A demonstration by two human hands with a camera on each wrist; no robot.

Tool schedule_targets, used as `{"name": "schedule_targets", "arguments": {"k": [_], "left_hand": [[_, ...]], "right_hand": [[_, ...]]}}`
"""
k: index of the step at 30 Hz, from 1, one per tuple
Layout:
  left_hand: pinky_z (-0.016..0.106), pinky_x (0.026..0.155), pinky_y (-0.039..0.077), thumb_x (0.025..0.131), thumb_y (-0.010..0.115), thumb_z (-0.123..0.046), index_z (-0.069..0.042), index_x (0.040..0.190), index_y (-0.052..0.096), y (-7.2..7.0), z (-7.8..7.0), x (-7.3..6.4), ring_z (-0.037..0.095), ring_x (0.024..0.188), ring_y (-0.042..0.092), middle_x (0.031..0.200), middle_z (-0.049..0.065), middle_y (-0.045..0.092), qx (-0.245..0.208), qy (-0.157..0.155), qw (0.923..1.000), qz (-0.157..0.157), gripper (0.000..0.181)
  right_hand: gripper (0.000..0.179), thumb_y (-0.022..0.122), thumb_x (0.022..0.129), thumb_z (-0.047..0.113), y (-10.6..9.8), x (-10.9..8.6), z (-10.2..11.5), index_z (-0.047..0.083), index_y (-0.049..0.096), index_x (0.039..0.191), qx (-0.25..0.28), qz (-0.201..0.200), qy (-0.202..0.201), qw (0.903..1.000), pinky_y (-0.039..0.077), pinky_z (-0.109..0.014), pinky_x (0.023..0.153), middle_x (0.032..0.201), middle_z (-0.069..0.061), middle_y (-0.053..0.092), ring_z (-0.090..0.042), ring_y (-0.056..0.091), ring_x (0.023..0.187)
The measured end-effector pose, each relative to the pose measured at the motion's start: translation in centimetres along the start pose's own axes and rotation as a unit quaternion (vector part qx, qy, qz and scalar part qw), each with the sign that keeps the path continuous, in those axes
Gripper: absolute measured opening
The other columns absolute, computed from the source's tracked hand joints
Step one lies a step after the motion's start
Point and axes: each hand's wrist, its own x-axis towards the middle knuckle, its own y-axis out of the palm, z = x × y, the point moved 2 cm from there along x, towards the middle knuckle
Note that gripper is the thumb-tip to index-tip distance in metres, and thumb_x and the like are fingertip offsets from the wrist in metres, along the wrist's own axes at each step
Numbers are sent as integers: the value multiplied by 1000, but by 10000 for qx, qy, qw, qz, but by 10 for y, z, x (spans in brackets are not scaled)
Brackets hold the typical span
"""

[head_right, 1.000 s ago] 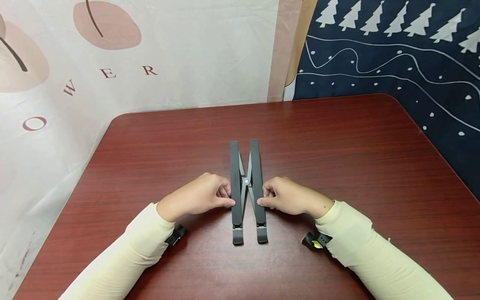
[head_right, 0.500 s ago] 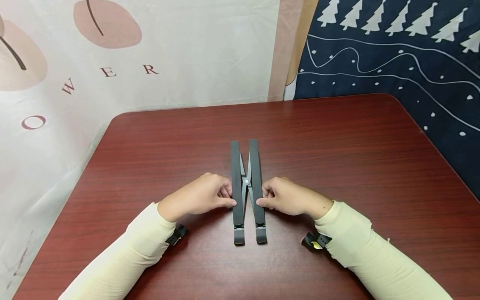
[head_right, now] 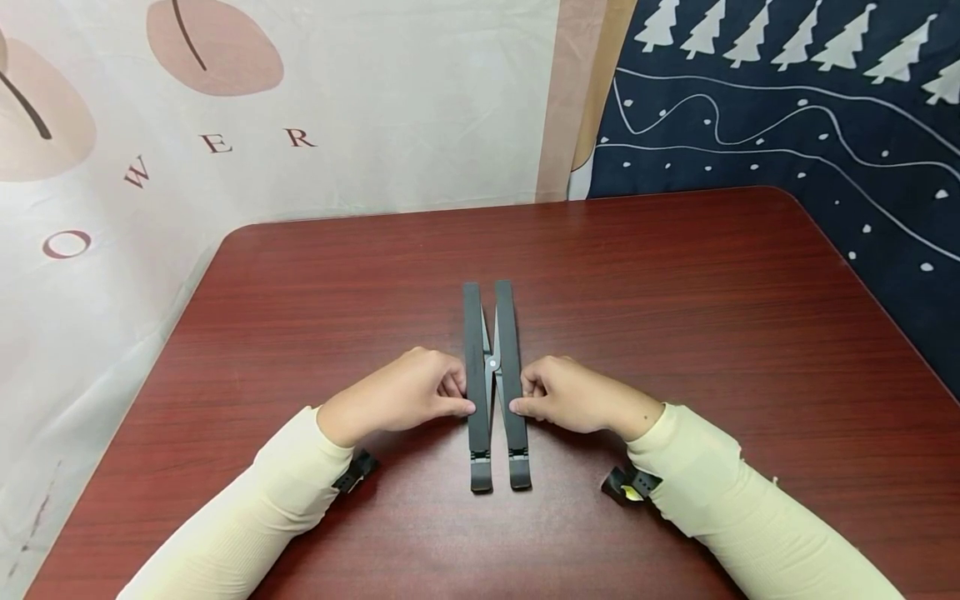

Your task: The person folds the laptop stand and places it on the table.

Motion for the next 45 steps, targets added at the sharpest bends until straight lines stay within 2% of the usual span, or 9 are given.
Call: {"name": "schedule_targets", "arguments": {"k": [25,45], "left_hand": [[24,70,53,85,81,-29,-16,75,65,1,-5,-2,2,73,67,77,-7,75,162,36,9999,-42,23],[24,69,52,85,80,-29,-17,73,63,0,-6,-3,1,73,66,77,-8,75,94,72,9999,-13,24]], "right_hand": [[29,71,93,19,4,0,4,11,57,68,112,-46,-57,9999,38,-20,48,55,10,49,-3,46,49],[30,71,93,21,5,-1,8,12,57,68,55,-38,-67,10000,35,-20,48,56,11,48,-2,43,49]]}}
